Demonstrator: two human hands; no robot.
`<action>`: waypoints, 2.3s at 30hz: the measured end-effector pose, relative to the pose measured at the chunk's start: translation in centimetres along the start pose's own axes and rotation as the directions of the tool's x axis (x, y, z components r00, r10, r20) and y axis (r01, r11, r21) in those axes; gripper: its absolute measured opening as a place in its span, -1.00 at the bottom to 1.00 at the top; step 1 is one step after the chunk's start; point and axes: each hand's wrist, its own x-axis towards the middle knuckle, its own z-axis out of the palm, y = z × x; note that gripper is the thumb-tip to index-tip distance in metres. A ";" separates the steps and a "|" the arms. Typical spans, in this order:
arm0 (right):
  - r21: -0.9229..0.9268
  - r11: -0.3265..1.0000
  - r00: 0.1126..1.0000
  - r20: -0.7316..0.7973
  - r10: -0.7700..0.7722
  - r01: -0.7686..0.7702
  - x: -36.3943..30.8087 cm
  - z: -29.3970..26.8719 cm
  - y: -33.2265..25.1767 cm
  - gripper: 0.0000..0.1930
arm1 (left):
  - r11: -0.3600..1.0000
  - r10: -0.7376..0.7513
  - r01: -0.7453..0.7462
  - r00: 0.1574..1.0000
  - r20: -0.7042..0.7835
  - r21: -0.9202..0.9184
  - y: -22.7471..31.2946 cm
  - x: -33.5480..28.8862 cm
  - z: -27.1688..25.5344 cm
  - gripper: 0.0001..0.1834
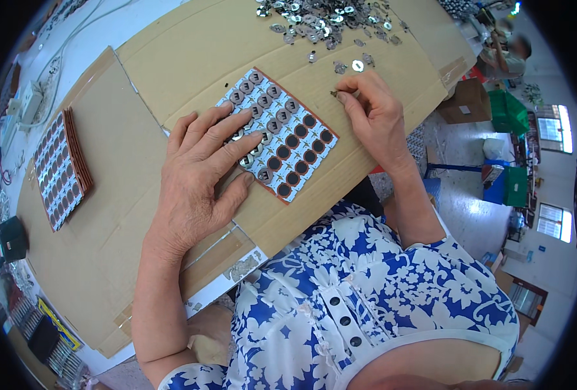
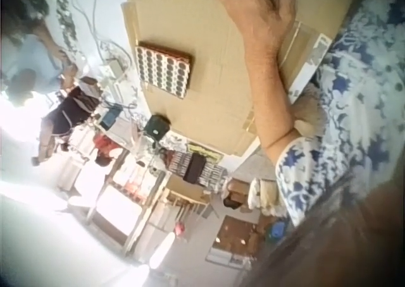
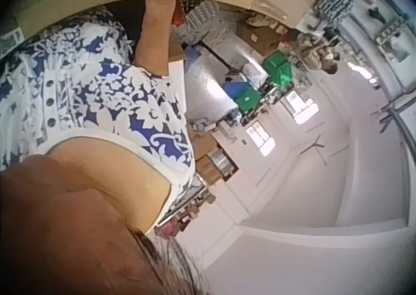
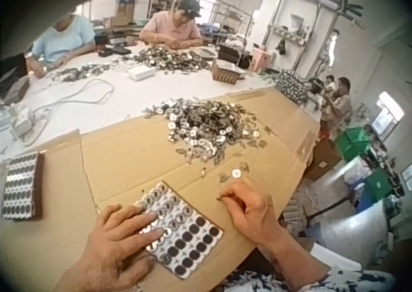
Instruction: The person assembles small metal components by hand, placing them into a plastic organizer tray.
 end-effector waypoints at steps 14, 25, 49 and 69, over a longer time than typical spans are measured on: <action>0.552 0.706 0.828 0.554 0.087 -0.444 -2.5 1.0 -6.8 -0.83 | 0.998 0.055 -0.055 0.998 -0.044 0.007 -0.6 0.0 0.5 -0.40; 0.521 0.781 0.863 0.503 0.046 -0.345 -2.0 1.6 -8.0 -0.67 | 0.998 0.058 -0.058 0.997 -0.051 0.007 -0.5 -0.5 0.5 -0.31; 0.449 0.855 0.917 0.392 0.071 -0.258 -3.3 2.7 -8.7 -0.83 | 0.997 0.073 -0.073 0.995 -0.063 0.002 -0.7 -0.4 0.5 -0.40; 0.058 0.982 0.955 0.229 -0.188 0.180 -5.2 2.6 -9.9 -0.72 | 0.998 0.045 -0.044 0.999 -0.024 0.052 0.1 0.0 0.1 -0.47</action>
